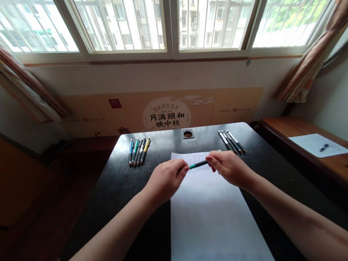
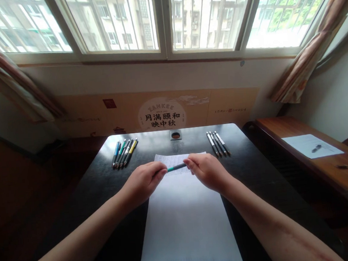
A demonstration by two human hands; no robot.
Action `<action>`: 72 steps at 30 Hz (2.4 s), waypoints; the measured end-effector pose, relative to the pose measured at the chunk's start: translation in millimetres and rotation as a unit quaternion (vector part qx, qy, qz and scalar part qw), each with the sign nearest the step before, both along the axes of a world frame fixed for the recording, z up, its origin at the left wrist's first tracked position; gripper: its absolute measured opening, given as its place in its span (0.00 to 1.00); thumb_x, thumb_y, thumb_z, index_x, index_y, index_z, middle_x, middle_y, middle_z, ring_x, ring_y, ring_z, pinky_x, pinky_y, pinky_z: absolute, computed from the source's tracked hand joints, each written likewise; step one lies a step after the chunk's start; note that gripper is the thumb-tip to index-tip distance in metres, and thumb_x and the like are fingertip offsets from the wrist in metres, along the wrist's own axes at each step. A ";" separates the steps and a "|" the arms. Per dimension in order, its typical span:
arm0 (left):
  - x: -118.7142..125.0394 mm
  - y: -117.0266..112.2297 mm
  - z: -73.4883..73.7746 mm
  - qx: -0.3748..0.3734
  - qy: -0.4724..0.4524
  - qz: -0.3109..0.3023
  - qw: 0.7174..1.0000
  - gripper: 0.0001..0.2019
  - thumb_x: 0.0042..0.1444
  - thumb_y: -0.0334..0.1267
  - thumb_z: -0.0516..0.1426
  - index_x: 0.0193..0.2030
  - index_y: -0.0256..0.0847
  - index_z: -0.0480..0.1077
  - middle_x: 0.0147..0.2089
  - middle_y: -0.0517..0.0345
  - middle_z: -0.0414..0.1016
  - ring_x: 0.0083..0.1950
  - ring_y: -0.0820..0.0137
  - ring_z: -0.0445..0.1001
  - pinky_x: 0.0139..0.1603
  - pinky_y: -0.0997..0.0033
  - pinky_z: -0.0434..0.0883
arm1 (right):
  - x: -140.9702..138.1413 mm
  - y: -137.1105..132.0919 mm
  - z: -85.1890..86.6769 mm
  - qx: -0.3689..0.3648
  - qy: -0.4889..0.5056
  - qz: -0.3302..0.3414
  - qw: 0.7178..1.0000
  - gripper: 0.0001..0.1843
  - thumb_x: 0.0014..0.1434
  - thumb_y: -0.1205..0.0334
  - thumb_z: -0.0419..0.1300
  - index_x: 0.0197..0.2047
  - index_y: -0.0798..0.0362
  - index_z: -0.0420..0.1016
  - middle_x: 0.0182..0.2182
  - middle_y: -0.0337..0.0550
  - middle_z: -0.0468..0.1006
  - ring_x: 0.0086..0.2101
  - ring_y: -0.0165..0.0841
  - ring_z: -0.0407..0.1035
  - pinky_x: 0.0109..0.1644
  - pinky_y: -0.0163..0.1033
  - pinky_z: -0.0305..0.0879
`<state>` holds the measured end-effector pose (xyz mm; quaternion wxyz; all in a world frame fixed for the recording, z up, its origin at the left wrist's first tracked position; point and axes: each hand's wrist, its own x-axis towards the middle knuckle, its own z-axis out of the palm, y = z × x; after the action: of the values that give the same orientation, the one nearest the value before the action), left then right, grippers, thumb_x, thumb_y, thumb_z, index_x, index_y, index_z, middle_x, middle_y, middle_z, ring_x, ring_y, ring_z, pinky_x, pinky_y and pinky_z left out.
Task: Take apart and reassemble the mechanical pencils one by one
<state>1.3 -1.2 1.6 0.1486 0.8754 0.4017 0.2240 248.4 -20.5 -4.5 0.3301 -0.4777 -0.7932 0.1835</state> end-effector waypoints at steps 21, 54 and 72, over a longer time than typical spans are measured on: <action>0.5 -2.8 2.7 0.014 -0.044 -0.004 0.999 0.06 0.62 0.38 0.59 0.36 0.40 0.76 0.35 0.58 0.78 0.33 0.70 0.73 0.35 0.72 0.66 | -0.7 -0.8 0.0 -0.016 0.017 0.015 1.000 0.26 0.73 0.47 0.48 0.26 0.53 0.67 0.22 0.38 0.72 0.23 0.30 0.66 0.31 0.35 0.58; -2.1 -2.0 -0.1 0.008 -0.280 -0.001 0.960 0.27 0.58 0.31 0.59 0.65 0.46 0.60 0.51 0.54 0.70 0.39 0.73 0.76 0.43 0.65 0.81 | -2.9 -7.0 -7.1 -0.316 0.197 0.208 0.905 0.53 0.57 0.73 0.66 0.75 0.34 0.42 0.44 0.42 0.77 0.39 0.36 0.79 0.43 0.44 0.78; -8.0 6.3 -19.8 0.013 0.087 -0.021 0.996 0.21 0.58 0.37 0.60 0.59 0.41 0.72 0.67 0.41 0.67 0.66 0.50 0.68 0.67 0.46 0.65 | -7.9 -0.6 -4.4 -0.286 0.450 0.159 0.831 0.62 0.48 0.72 0.73 0.70 0.28 0.36 0.37 0.32 0.74 0.37 0.39 0.79 0.38 0.48 0.80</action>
<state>-6.6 5.1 -18.2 0.1062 0.9018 0.3914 0.1494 240.5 -21.2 -8.8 0.4650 -0.2827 -0.5342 0.6469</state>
